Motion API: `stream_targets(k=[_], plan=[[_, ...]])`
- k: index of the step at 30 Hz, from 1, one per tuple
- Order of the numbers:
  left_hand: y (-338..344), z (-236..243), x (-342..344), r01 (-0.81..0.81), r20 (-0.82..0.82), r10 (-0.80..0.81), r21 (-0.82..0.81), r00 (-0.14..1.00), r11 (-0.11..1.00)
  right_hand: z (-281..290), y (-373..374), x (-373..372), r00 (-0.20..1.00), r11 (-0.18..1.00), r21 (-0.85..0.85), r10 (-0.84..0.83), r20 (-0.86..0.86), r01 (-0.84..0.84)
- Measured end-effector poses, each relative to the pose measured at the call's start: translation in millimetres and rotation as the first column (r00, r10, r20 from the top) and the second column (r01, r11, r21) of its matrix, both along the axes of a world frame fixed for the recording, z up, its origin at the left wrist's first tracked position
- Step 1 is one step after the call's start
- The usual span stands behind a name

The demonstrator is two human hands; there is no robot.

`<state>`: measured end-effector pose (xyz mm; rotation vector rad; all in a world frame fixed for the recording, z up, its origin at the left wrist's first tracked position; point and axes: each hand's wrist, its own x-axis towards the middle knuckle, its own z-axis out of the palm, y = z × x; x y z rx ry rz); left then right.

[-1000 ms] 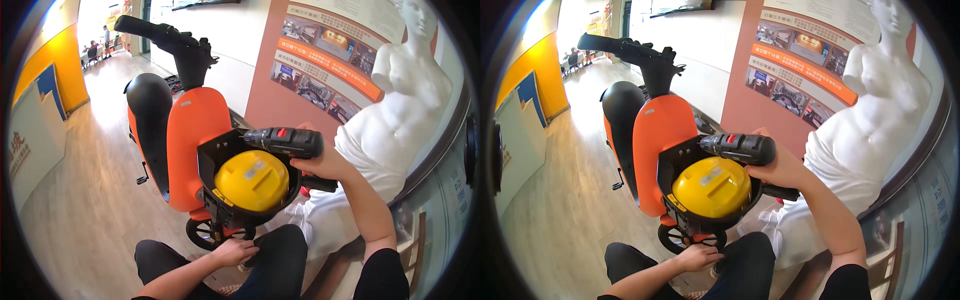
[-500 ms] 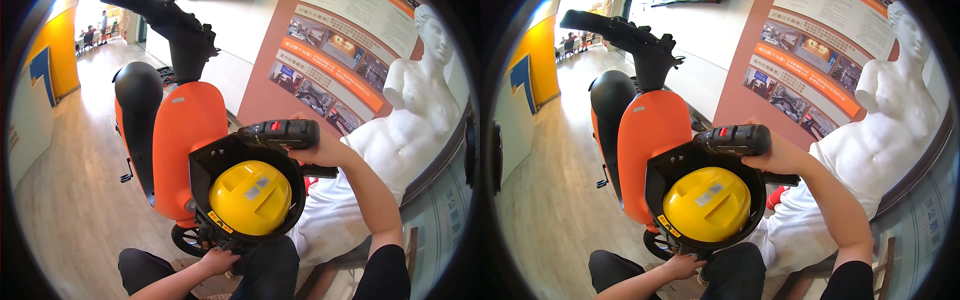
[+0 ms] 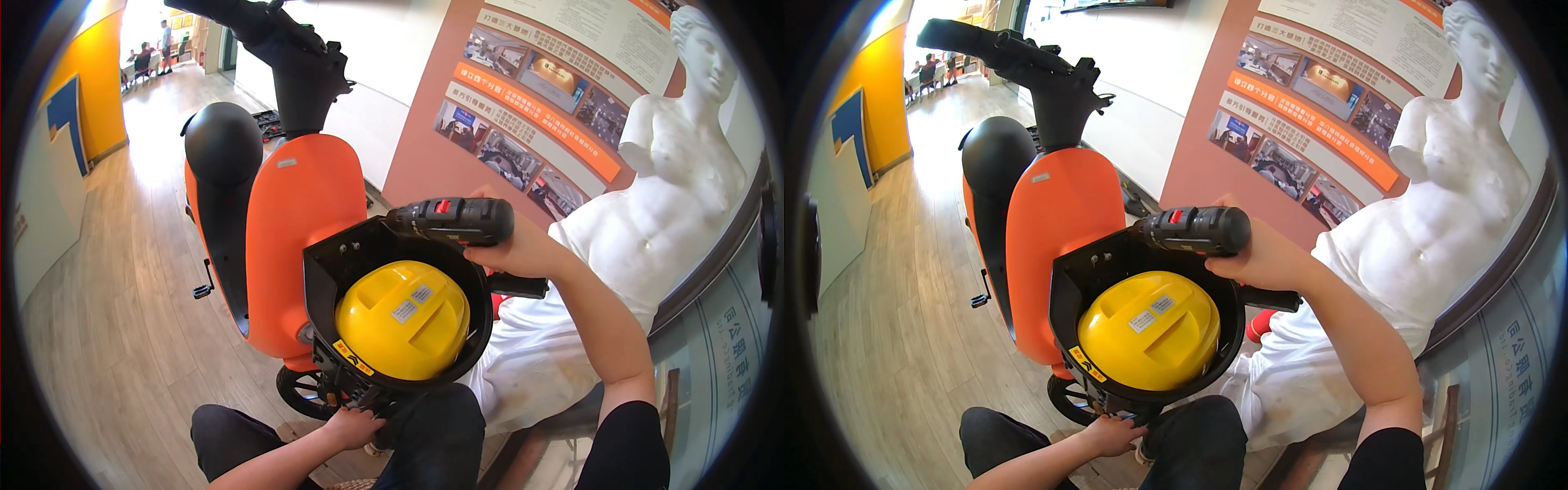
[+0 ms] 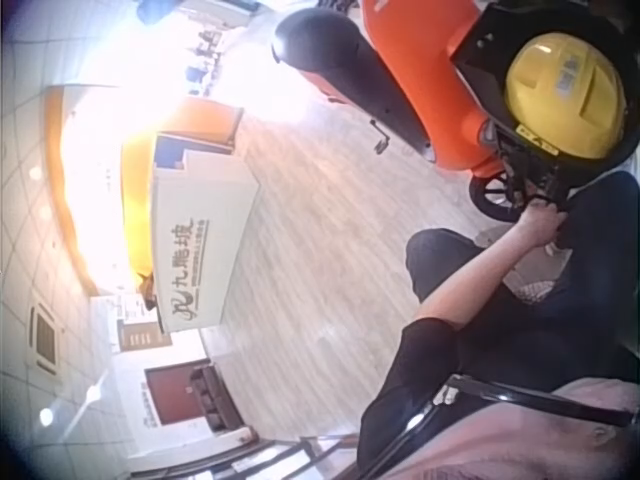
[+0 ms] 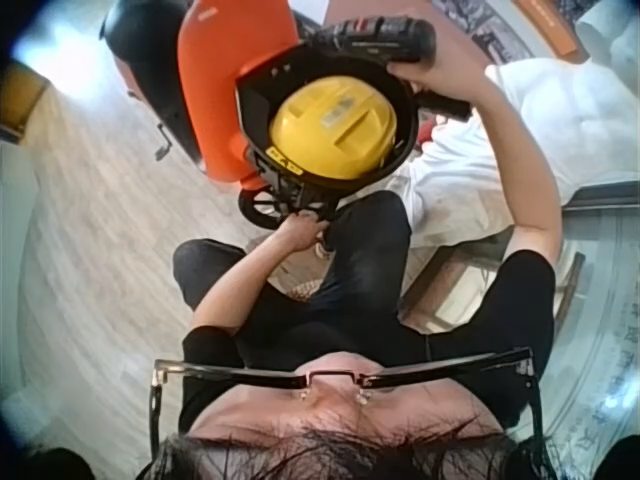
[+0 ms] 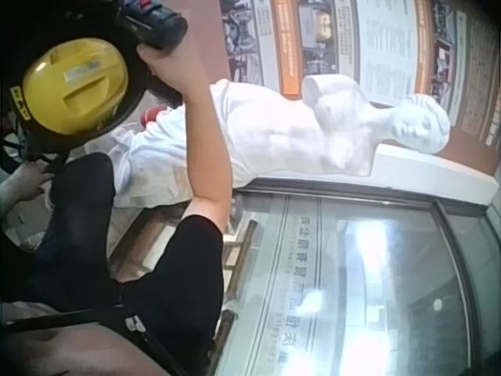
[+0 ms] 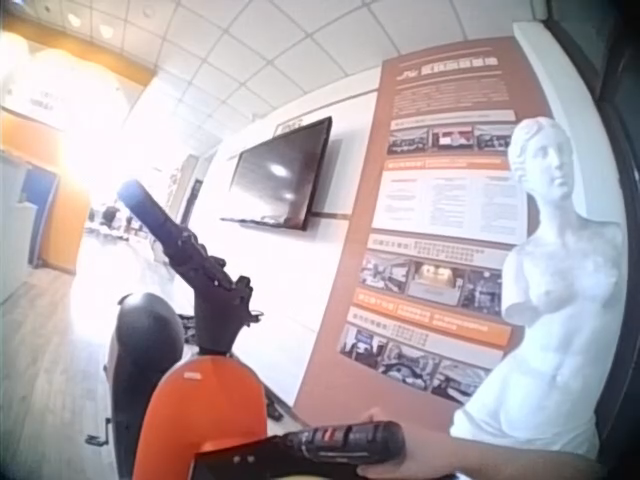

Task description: Repairing a small electric scooter component using an electric drill and hand tools.

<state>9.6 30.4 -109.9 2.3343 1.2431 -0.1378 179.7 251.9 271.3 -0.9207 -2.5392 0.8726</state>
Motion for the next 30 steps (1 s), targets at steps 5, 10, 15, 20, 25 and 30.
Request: stream_targets(k=[5,10,15,20,25,30], plan=[[1,-1,0,-0.008,-0.025,0.007,-0.029,1.000,1.000,-6,4,2,0.999,0.999,0.031,-0.034,-0.018,0.034],[2,-6,1,0.000,-0.022,0.000,-0.026,1.000,1.000,-13,24,1,0.990,0.955,0.264,0.136,0.024,-0.137],[-1,-15,2,-0.011,-0.012,0.011,0.014,1.000,1.000,-9,20,-12,0.968,0.925,0.301,0.188,0.165,-0.231],[-2,-15,2,-0.040,-0.015,0.040,0.003,0.999,0.999,-15,22,-16,0.929,0.880,0.382,0.153,0.336,-0.283],[-3,-16,4,-0.034,0.002,0.034,0.009,0.999,0.999,-13,21,-23,0.914,0.877,0.374,0.153,0.377,-0.301],[-2,2,4,-0.055,-0.005,0.054,-0.024,0.999,0.998,-14,21,-23,0.914,0.888,0.353,0.154,0.375,-0.294]])
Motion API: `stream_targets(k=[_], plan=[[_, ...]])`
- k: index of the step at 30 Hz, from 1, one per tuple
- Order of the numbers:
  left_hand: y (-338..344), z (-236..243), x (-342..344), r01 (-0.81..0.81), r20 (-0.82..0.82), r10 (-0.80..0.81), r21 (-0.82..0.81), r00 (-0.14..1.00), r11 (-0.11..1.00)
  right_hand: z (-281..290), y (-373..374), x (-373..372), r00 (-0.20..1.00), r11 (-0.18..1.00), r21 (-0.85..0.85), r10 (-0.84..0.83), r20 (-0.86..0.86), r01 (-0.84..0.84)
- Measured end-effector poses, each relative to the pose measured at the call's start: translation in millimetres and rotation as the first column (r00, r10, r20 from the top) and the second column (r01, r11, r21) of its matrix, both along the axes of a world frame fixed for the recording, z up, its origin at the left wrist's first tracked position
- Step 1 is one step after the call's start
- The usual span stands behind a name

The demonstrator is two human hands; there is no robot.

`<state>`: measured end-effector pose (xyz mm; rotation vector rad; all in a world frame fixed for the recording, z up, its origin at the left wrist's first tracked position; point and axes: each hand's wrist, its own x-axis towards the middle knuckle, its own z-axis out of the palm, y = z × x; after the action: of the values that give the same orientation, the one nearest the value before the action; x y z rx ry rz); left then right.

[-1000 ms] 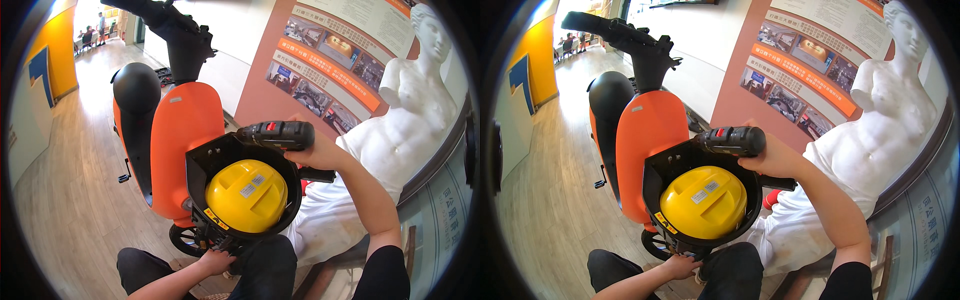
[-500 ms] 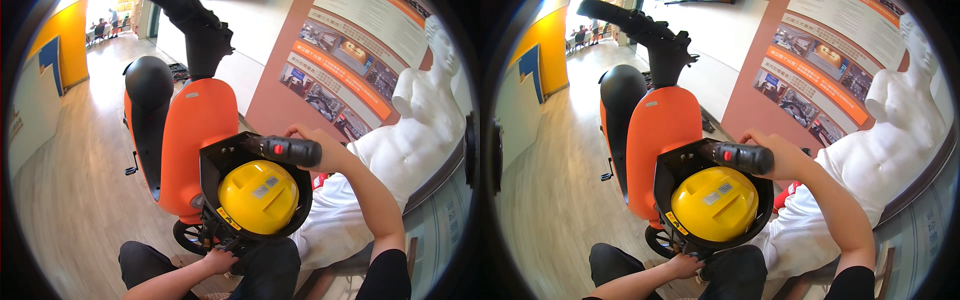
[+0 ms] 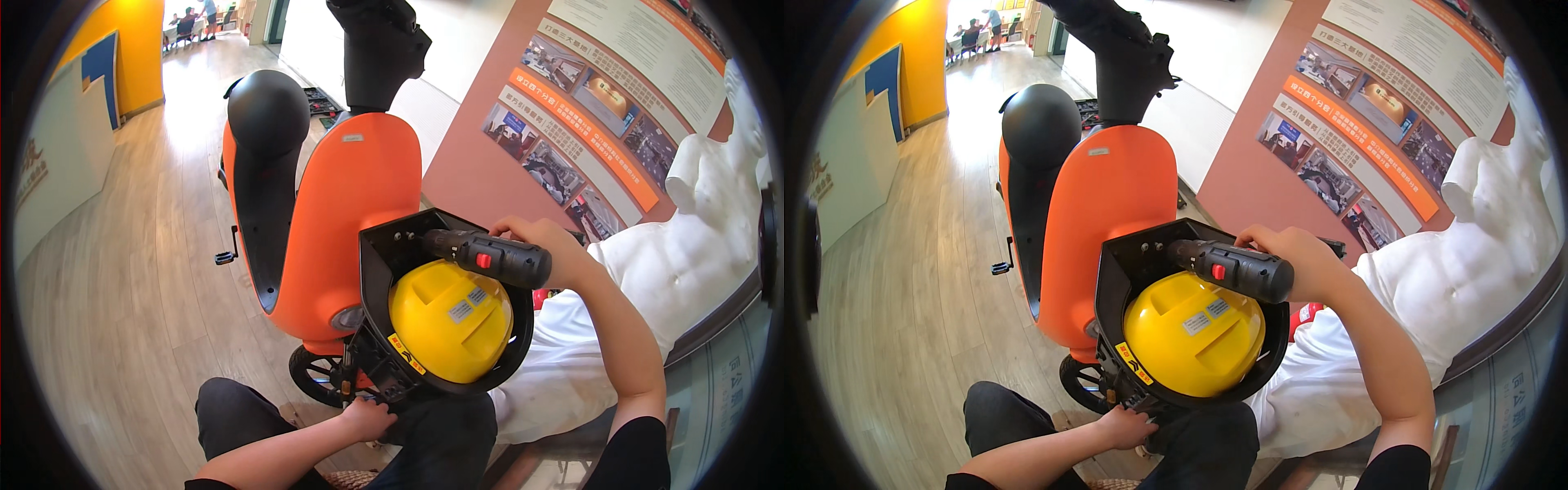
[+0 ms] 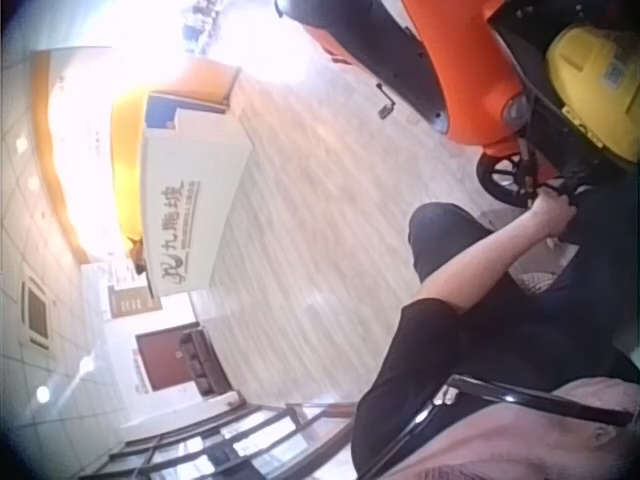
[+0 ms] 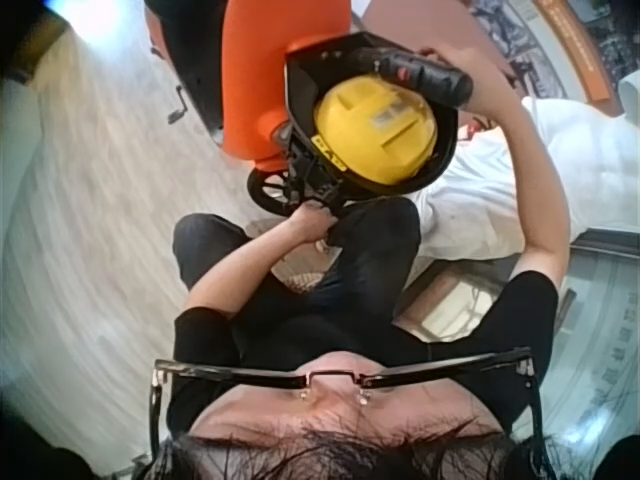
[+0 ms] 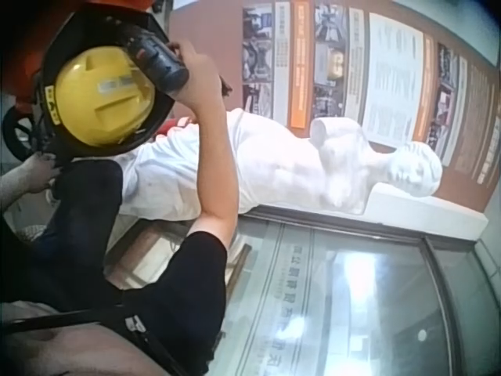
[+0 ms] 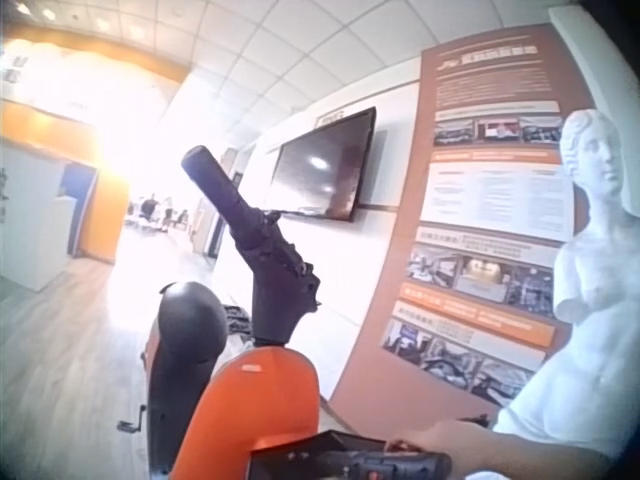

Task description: Repairing a small electric scooter component using an electric drill and hand tools.

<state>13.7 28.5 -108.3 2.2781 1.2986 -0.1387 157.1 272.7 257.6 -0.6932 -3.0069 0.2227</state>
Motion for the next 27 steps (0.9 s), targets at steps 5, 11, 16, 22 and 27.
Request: stream_targets(k=[5,11,16,22,27], plan=[[-1,-5,2,-0.007,0.006,0.007,0.018,1.000,1.000,-3,0,1,0.998,0.999,0.003,0.036,-0.058,-0.036],[2,-1,3,0.020,-0.009,-0.020,-0.003,1.000,1.000,-4,-6,-6,1.000,1.000,0.005,-0.014,-0.002,0.014],[2,4,1,-0.003,-0.002,0.003,-0.015,1.000,1.000,-5,-3,-3,0.998,1.000,-0.005,0.020,-0.061,-0.020],[2,6,2,0.008,-0.003,-0.009,-0.039,1.000,0.999,3,-12,-3,0.999,0.999,-0.041,-0.036,-0.012,0.035],[1,7,3,0.014,-0.003,-0.015,-0.033,1.000,0.999,0,-13,-3,1.000,1.000,0.000,-0.022,0.003,0.022]])
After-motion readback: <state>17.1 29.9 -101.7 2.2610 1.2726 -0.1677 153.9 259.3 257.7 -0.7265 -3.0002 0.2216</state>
